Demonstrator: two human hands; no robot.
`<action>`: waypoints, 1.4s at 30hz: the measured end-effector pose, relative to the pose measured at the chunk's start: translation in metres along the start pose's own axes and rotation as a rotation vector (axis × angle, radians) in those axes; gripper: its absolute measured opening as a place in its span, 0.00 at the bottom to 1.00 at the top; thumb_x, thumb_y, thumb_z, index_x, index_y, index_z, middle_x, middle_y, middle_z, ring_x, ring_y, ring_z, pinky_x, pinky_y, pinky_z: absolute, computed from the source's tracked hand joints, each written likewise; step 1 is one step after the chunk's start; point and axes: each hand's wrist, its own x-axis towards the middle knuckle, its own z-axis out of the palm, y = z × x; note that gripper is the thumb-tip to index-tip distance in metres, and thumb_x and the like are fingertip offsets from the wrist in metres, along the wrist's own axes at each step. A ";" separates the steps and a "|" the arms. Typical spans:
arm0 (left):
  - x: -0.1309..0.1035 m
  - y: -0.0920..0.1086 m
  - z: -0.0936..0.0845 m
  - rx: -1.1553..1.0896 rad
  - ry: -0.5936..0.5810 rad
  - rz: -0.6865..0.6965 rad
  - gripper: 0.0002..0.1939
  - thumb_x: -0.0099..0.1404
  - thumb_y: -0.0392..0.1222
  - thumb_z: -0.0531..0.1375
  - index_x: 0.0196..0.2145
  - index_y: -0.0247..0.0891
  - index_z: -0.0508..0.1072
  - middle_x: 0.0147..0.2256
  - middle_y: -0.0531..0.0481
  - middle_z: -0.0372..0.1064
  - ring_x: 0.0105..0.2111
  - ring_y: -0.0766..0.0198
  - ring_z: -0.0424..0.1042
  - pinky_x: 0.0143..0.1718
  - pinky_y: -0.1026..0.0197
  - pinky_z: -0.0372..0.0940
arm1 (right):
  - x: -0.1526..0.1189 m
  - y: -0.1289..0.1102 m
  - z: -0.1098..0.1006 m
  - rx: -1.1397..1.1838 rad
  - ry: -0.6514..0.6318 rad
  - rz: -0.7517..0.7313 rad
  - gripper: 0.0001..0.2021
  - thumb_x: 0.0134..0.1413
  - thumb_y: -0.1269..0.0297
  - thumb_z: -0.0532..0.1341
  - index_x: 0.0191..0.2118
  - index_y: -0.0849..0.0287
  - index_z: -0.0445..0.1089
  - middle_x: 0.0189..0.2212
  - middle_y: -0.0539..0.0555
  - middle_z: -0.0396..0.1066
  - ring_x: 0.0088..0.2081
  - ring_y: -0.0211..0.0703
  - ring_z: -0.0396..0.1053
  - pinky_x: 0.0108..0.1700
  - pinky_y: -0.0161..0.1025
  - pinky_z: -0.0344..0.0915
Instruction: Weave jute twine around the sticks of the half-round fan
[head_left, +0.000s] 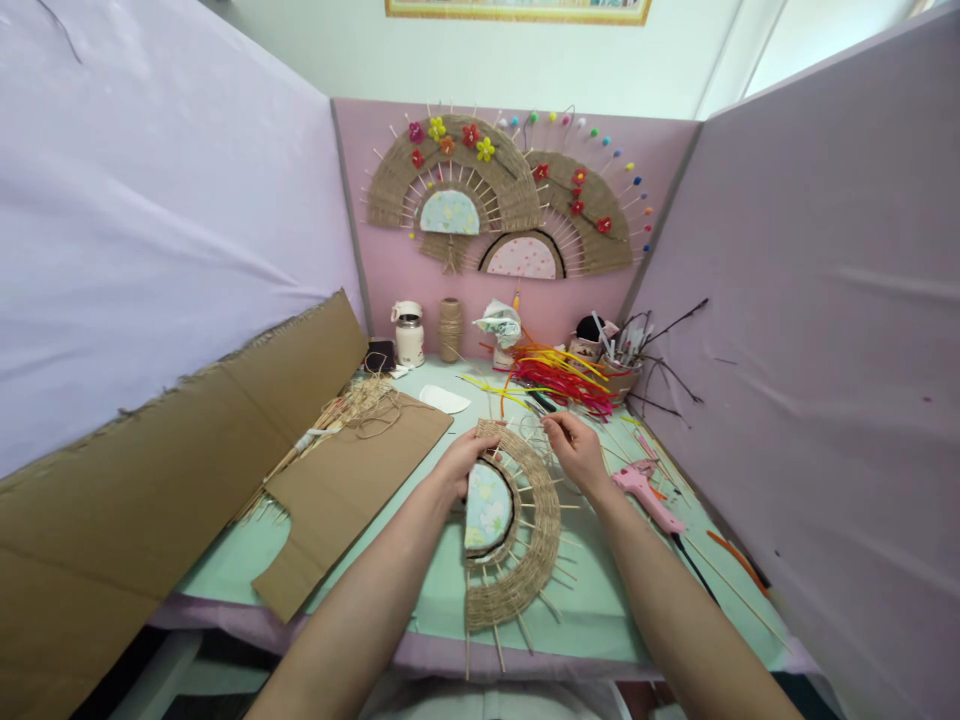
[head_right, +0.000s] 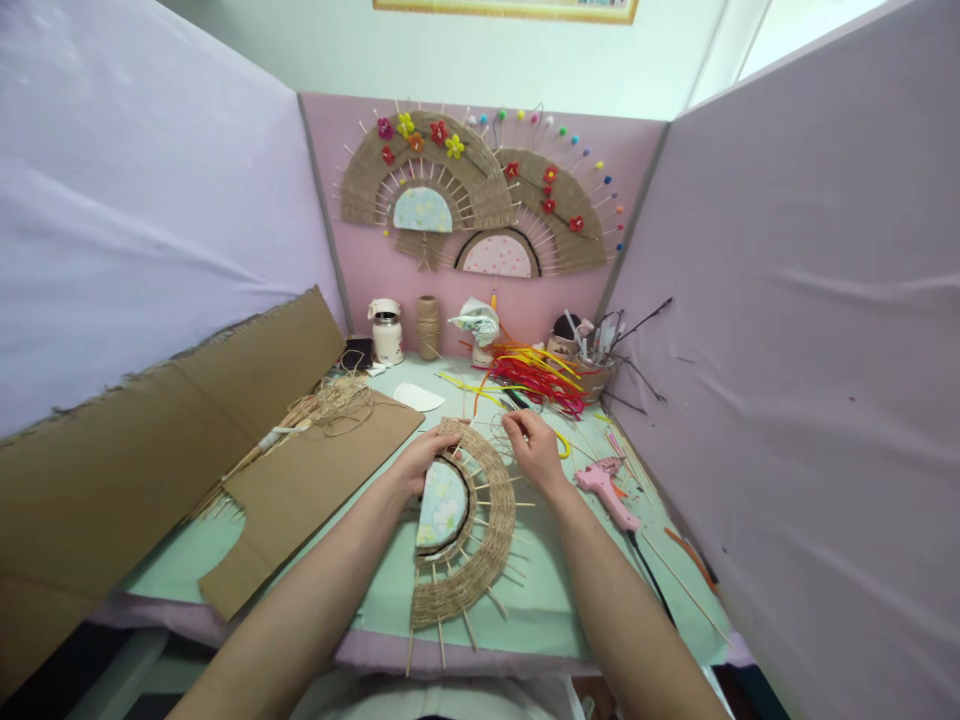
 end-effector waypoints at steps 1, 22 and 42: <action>0.000 0.001 0.000 -0.015 0.015 0.006 0.15 0.54 0.27 0.61 0.41 0.33 0.73 0.23 0.51 0.71 0.16 0.70 0.65 0.19 0.67 0.61 | 0.000 -0.001 -0.001 -0.008 0.003 -0.006 0.14 0.58 0.55 0.54 0.33 0.59 0.70 0.26 0.52 0.68 0.29 0.41 0.63 0.32 0.37 0.59; -0.013 0.022 0.006 -0.197 -0.019 -0.092 0.09 0.62 0.35 0.56 0.39 0.34 0.73 0.18 0.52 0.67 0.16 0.66 0.67 0.22 0.65 0.64 | 0.007 0.004 -0.001 0.525 -0.199 0.467 0.31 0.45 0.32 0.53 0.25 0.60 0.72 0.19 0.51 0.64 0.22 0.37 0.61 0.25 0.34 0.58; -0.010 0.028 -0.001 -0.155 0.151 -0.063 0.11 0.62 0.36 0.55 0.22 0.33 0.67 0.14 0.51 0.65 0.14 0.66 0.66 0.20 0.63 0.62 | 0.008 0.002 -0.008 0.079 0.110 0.198 0.22 0.55 0.47 0.54 0.26 0.61 0.71 0.23 0.52 0.68 0.28 0.42 0.63 0.33 0.37 0.59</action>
